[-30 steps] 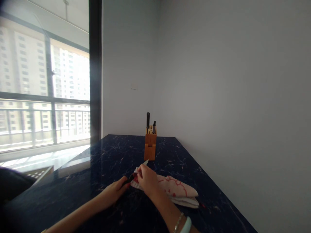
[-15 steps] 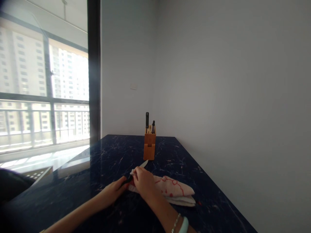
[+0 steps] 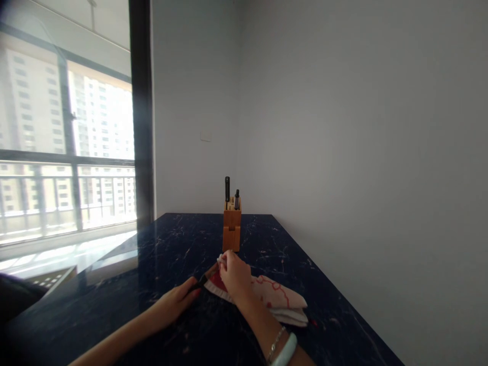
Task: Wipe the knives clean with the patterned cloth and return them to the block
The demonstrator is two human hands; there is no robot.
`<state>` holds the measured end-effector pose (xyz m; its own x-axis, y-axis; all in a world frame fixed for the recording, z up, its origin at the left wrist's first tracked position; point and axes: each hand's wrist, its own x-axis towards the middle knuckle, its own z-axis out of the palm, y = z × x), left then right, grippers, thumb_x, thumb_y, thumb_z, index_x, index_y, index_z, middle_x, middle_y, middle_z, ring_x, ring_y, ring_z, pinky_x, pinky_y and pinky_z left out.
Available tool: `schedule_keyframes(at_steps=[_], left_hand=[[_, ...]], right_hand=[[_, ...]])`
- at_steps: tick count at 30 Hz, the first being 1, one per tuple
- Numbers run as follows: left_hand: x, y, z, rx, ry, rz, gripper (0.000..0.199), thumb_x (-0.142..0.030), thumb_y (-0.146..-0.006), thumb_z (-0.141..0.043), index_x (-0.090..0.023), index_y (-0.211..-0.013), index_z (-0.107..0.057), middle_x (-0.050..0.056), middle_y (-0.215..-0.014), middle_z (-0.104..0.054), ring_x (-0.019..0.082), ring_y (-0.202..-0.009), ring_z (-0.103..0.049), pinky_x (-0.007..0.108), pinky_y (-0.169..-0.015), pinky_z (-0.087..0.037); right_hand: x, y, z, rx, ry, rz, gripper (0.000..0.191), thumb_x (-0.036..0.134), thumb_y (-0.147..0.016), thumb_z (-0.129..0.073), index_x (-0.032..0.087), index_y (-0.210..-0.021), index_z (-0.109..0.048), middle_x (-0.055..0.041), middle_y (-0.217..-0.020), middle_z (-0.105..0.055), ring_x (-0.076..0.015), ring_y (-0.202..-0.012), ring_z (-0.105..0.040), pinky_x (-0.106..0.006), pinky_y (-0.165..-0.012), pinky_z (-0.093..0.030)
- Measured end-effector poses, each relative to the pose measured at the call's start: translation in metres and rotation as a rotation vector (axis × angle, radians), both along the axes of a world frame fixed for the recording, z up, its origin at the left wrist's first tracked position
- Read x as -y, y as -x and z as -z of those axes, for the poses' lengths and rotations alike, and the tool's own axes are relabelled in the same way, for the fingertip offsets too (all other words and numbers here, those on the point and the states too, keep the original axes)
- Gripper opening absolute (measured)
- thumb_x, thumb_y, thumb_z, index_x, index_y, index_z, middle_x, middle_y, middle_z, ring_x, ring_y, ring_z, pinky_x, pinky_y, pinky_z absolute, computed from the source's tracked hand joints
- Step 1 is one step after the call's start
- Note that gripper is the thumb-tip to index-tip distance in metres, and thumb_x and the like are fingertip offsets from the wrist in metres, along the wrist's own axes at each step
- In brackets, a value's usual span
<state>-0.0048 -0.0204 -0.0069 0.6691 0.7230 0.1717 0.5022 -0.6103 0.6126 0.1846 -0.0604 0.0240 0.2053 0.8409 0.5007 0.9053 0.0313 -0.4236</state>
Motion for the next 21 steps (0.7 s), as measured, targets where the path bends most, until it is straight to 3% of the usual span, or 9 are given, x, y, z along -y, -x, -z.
schedule_keyframes(at_steps=[5,10,17,21], left_hand=[[0.002,0.000,-0.002,-0.015,-0.008,0.021,0.021,-0.039,-0.086,-0.033,-0.024,-0.089,-0.047,-0.001,-0.077,-0.060,0.014,-0.071,-0.058,0.020,-0.060,-0.036],[-0.004,-0.005,0.007,0.003,0.038,-0.081,0.023,-0.041,-0.086,-0.030,-0.024,-0.087,-0.046,-0.003,-0.066,-0.058,0.014,-0.059,-0.057,0.021,-0.053,-0.034],[-0.013,-0.004,0.005,0.149,0.016,-0.272,0.028,-0.046,-0.086,-0.028,-0.024,-0.092,-0.043,-0.003,-0.066,-0.055,0.015,-0.062,-0.054,0.022,-0.058,-0.036],[-0.017,-0.001,0.002,0.265,0.057,-0.261,0.042,-0.050,-0.086,-0.018,-0.021,-0.086,-0.049,0.000,-0.072,-0.055,0.016,-0.070,-0.053,0.025,-0.066,-0.038]], right_hand=[[-0.007,-0.019,-0.002,-0.037,0.001,0.128,0.012,0.027,-0.083,-0.043,0.026,-0.091,-0.051,0.0024,-0.087,-0.063,-0.0130,-0.079,-0.059,-0.022,-0.060,-0.030],[-0.009,-0.034,-0.004,-0.061,0.011,0.213,0.012,0.029,-0.083,-0.041,0.025,-0.087,-0.052,0.0026,-0.082,-0.063,-0.0135,-0.075,-0.058,-0.023,-0.055,-0.027],[-0.005,-0.029,-0.007,-0.060,-0.026,0.170,0.012,0.031,-0.084,-0.041,0.026,-0.088,-0.051,0.0040,-0.081,-0.062,-0.0121,-0.074,-0.057,-0.022,-0.056,-0.028],[-0.004,-0.022,-0.008,-0.056,-0.042,0.133,0.010,0.028,-0.082,-0.043,0.026,-0.088,-0.052,0.0039,-0.081,-0.062,-0.0116,-0.075,-0.057,-0.021,-0.058,-0.029]])
